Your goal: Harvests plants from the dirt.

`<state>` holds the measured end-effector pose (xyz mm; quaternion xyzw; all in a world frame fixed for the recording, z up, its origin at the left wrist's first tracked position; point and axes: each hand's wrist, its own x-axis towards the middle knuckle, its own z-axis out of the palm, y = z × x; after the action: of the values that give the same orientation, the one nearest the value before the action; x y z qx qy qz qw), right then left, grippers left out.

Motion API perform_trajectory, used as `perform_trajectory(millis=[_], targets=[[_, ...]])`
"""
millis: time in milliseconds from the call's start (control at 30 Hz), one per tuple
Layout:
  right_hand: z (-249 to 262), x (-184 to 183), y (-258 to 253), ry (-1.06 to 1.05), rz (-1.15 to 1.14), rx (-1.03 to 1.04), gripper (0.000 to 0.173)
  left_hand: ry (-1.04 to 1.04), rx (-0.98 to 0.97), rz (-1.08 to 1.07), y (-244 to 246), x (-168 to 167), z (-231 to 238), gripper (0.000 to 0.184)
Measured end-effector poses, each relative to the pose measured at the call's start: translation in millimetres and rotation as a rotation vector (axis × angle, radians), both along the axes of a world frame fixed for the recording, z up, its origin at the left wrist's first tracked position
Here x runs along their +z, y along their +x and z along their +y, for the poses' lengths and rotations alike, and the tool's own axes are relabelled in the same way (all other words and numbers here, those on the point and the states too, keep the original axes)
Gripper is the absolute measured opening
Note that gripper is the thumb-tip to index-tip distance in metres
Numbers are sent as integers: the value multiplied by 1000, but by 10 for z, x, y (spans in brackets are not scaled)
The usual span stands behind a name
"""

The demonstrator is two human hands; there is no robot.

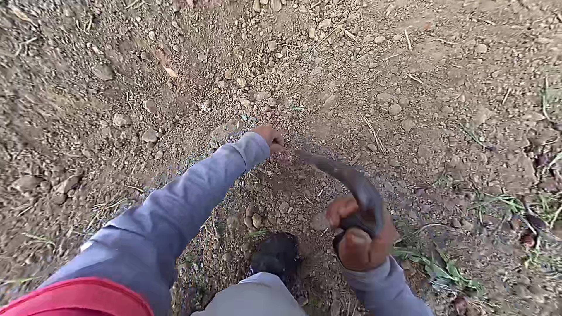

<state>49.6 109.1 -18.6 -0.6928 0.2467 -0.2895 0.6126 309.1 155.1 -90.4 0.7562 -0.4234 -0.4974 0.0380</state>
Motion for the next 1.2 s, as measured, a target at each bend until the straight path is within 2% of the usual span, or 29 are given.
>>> perform_trajectory(millis=[33, 67, 133, 200, 267, 333, 367, 433, 500, 567, 600, 667, 733, 800, 867, 900, 967, 1000, 1033, 1100, 1133, 1200], targets=[[65, -145, 25, 5, 161, -41, 64, -34, -34, -39, -79, -36, -69, 19], [107, -185, -1, 33, 256, -67, 69, 15, -103, -59, -223, -47, -171, 21], [116, 81, -138, 61, 196, -126, 65, 190, -296, -86, -558, -123, -354, 25], [145, 563, -550, 136, 33, -79, 52, 283, -354, -86, -817, -159, -292, 31], [209, 846, -1007, 205, -37, -19, 46, 113, -212, -100, -847, -44, -250, 27], [339, 826, -1285, 174, 24, -68, 51, -155, -83, -128, -897, 77, -425, 24], [407, 810, -1347, 133, 105, -135, 55, -275, -85, -125, -1021, 164, -581, 23], [481, 910, -1393, 119, 190, -309, 55, -402, -239, -85, -1414, 390, -1012, 24], [498, 1143, -1565, 171, 105, -357, 47, -265, -471, -87, -1836, 613, -1480, 33], [567, 1227, -1869, 184, -10, -292, 47, -94, -598, -102, -2224, 648, -1733, 42], [600, 1147, -2005, 147, -8, -285, 48, -53, -625, -136, -2365, 622, -1839, 42], [672, 877, -2169, 27, 167, -353, 56, 13, -649, -191, -2532, 624, -1971, 41], [689, 669, -2160, -56, 400, -445, 68, 51, -612, -153, -2496, 749, -2011, 37], [622, 838, -2035, -60, 477, -496, 70, -21, -488, -65, -2177, 792, -1926, 34], [598, 1114, -1986, 11, 315, -434, 57, -111, -255, -18, -1685, 672, -1577, 30], [593, 1129, -1996, 70, 158, -367, 50, -90, -174, -31, -1433, 594, -1335, 30], [545, 919, -1943, 130, -47, -229, 41, 20, -73, -65, -971, 428, -900, 32], [506, 766, -1842, 110, -56, -207, 41, 97, -38, -75, -796, 409, -735, 35], [467, 677, -1691, 56, 29, -236, 47, 141, 12, -80, -665, 390, -590, 35], [390, 755, -1366, -8, 225, -321, 60, 135, 162, -47, -567, 387, -372, 33], [347, 875, -1274, 19, 219, -308, 58, 116, 195, -26, -573, 373, -292, 31], [284, 1091, -1261, 139, 8, -171, 45, 152, 93, 39, -673, 241, -61, 27]])
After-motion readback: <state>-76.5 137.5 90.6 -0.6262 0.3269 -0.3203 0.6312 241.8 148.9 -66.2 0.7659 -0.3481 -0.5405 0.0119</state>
